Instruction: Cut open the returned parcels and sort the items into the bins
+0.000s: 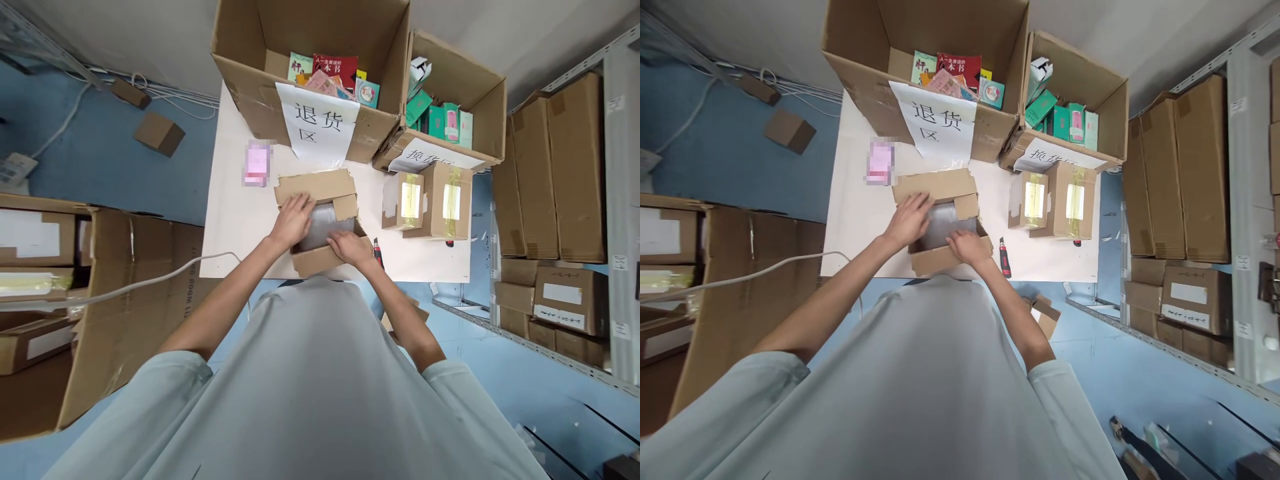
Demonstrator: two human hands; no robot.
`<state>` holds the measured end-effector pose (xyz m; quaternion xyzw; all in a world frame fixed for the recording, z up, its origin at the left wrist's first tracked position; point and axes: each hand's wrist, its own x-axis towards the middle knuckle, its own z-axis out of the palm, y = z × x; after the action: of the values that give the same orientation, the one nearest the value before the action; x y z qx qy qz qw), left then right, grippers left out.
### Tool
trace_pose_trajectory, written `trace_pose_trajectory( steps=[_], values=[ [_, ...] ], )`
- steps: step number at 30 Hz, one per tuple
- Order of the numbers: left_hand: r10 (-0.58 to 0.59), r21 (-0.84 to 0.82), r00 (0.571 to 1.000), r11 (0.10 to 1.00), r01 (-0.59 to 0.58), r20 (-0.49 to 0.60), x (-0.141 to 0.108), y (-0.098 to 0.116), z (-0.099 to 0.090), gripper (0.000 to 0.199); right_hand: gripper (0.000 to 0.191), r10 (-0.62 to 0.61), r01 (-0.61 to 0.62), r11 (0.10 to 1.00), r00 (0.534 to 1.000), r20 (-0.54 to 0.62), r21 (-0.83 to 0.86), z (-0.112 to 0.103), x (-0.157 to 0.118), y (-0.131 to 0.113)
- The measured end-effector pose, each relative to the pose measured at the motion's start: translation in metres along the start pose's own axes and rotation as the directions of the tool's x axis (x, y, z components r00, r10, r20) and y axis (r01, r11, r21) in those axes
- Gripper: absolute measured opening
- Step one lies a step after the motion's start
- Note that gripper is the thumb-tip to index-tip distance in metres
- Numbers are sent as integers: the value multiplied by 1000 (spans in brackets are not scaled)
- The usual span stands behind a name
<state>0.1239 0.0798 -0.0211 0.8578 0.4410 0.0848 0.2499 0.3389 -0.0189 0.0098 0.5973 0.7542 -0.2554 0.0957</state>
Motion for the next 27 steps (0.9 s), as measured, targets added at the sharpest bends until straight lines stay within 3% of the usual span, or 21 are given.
trace_pose_trajectory(
  steps=[3,7,10,12,14,17,21,23,25,27],
  values=[
    [-9,14,996,1000,7,84,-32,17,6,55,49,43,-42,999,998,51,-26,1,14,-7],
    [-39,36,985,999,33,170,-66,27,16,64,58,15,-17,1000,993,-116,-21,1,4,-7],
    [-47,41,975,998,39,215,-80,27,22,53,74,60,-60,998,975,-214,8,-3,-5,16],
    [-45,49,976,998,36,213,-84,24,24,37,94,134,-125,991,967,-216,56,-4,-7,39],
    [-50,61,983,997,40,179,-84,20,25,24,110,186,-169,979,970,-156,114,0,-7,60],
    [-79,84,989,994,69,122,-84,16,22,23,106,158,-141,978,982,-103,152,13,-10,74],
    [-112,128,988,987,98,104,-81,19,17,26,93,160,-131,977,973,-167,170,39,-17,55],
    [-99,96,991,991,90,92,-70,27,16,37,90,197,-158,968,960,-199,198,49,-19,41],
    [-56,30,996,998,54,69,-47,38,17,59,89,228,-178,957,949,-216,228,55,-19,32],
    [-2,-9,996,1000,3,89,-15,48,20,67,91,245,-189,950,944,-220,250,58,-20,28]
  ],
)
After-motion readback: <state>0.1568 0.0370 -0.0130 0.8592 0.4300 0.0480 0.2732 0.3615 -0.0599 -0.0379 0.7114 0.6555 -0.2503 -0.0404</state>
